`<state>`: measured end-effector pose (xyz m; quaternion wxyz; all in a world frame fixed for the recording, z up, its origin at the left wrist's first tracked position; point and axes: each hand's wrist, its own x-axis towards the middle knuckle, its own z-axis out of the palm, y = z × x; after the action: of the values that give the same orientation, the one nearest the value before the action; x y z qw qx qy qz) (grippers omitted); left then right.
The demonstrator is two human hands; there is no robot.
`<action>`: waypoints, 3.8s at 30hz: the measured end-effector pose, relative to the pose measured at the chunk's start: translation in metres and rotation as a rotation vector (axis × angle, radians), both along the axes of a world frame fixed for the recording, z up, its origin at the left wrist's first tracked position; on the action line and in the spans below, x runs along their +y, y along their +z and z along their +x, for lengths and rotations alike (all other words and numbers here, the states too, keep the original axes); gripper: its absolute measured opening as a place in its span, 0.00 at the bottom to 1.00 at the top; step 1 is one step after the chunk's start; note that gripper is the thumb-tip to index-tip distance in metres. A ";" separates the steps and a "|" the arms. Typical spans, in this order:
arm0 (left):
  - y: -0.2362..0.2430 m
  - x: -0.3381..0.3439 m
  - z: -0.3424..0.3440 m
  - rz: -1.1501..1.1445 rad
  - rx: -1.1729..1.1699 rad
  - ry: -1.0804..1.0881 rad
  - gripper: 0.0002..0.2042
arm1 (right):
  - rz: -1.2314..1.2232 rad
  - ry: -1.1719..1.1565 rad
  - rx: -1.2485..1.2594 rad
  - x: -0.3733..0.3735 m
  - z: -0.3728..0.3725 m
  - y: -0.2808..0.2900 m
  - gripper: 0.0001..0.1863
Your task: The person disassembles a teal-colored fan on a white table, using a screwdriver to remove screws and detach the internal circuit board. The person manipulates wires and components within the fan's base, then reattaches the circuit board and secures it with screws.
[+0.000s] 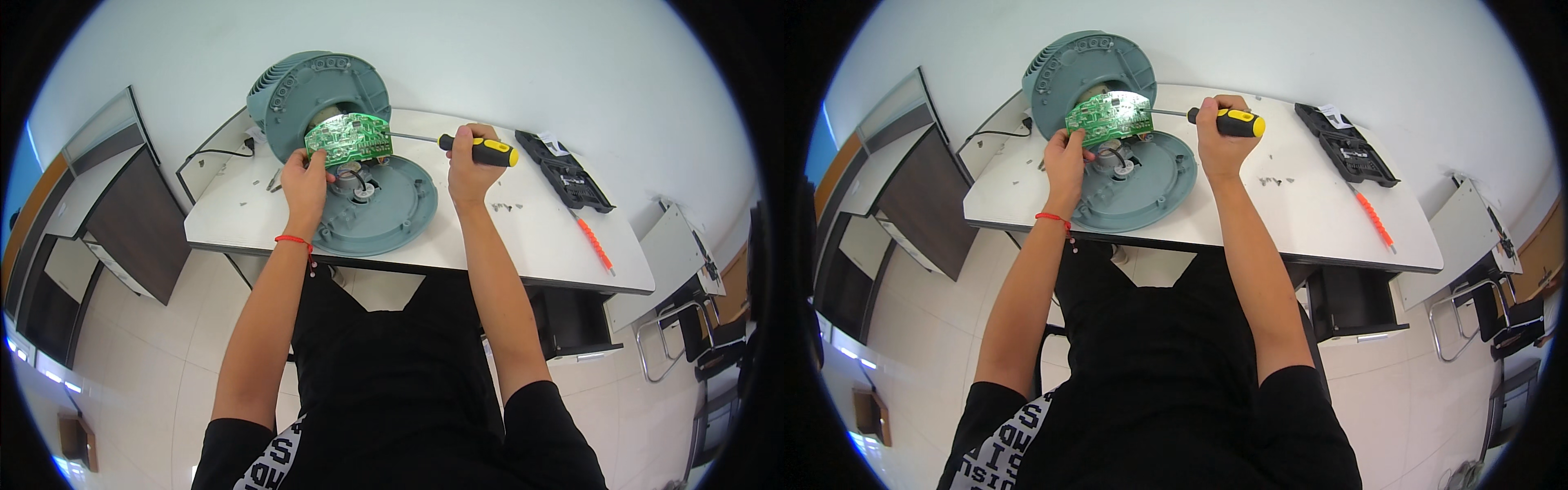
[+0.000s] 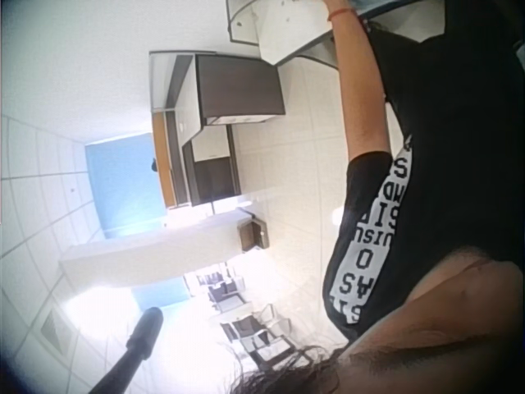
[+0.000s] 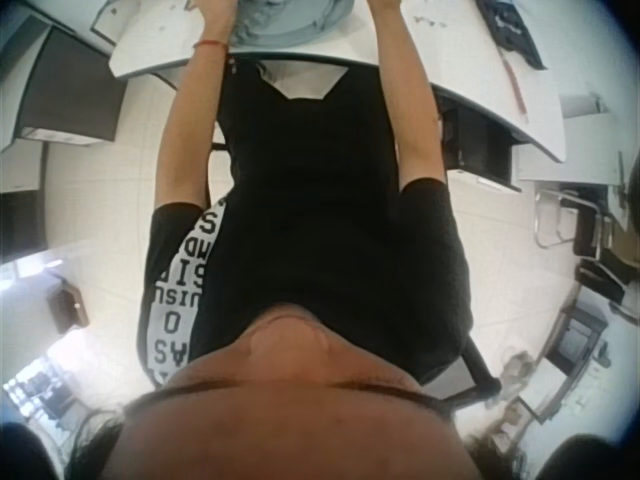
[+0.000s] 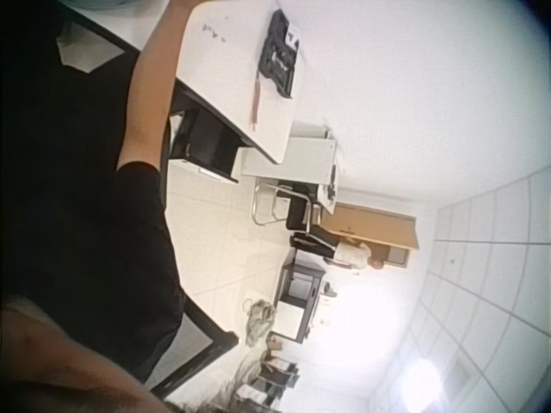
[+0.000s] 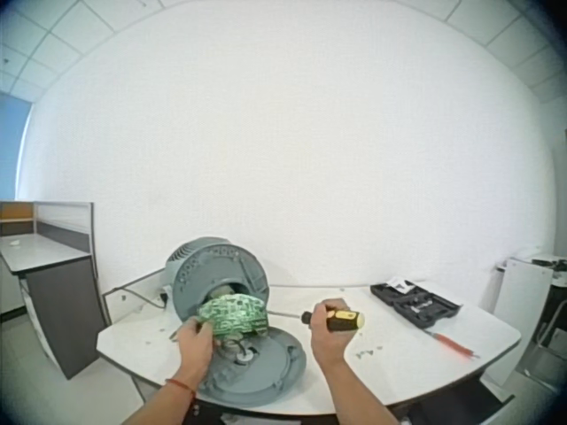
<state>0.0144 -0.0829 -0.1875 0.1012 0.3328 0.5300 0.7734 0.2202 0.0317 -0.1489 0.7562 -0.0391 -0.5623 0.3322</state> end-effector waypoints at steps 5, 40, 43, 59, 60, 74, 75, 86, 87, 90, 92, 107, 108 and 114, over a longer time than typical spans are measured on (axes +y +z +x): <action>-0.001 0.002 0.002 0.009 -0.006 0.008 0.12 | -0.026 0.013 -0.015 -0.008 -0.002 0.004 0.08; 0.000 0.015 0.008 0.069 0.266 -0.260 0.13 | -0.109 -0.089 0.012 0.021 0.014 0.028 0.14; -0.001 0.015 0.006 0.076 0.299 -0.255 0.13 | -0.115 -0.078 0.012 0.022 0.016 0.029 0.14; 0.001 0.015 0.013 -0.046 0.483 -0.036 0.16 | -0.079 -0.194 -0.369 0.061 0.051 0.029 0.17; 0.002 0.014 0.013 -0.045 0.484 -0.030 0.16 | -0.082 -0.155 -0.352 0.060 0.051 0.027 0.17; 0.007 0.011 0.019 -0.077 0.508 -0.016 0.15 | -0.170 -0.065 -0.370 0.064 0.057 0.021 0.18; 0.007 0.011 0.020 -0.080 0.505 -0.016 0.15 | -0.166 -0.060 -0.371 0.065 0.058 0.021 0.18; 0.004 0.013 0.018 -0.047 0.521 -0.011 0.15 | -0.128 -0.029 -0.442 0.073 0.063 0.019 0.16; 0.004 0.014 0.019 -0.055 0.528 -0.003 0.15 | -0.126 -0.011 -0.444 0.076 0.062 0.018 0.16; 0.001 0.016 0.015 -0.060 0.534 0.006 0.16 | -0.127 0.015 -0.491 0.077 0.065 0.018 0.16; 0.002 0.015 0.016 -0.103 0.534 0.006 0.16 | -0.117 0.016 -0.511 0.077 0.067 0.018 0.15; -0.001 0.019 0.013 -0.060 0.498 -0.008 0.16 | -0.029 -0.059 -0.421 0.075 0.059 0.015 0.16; -0.002 0.019 0.012 -0.085 0.506 -0.006 0.16 | -0.072 -0.048 -0.453 0.075 0.060 0.015 0.16; -0.001 0.019 0.014 -0.039 0.491 -0.008 0.16 | -0.205 0.000 -0.511 0.079 0.065 0.015 0.18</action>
<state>0.0281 -0.0642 -0.1886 -0.0211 0.5111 0.5522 0.6584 0.2851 0.1110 -0.1334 0.5818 -0.1981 -0.6982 0.3670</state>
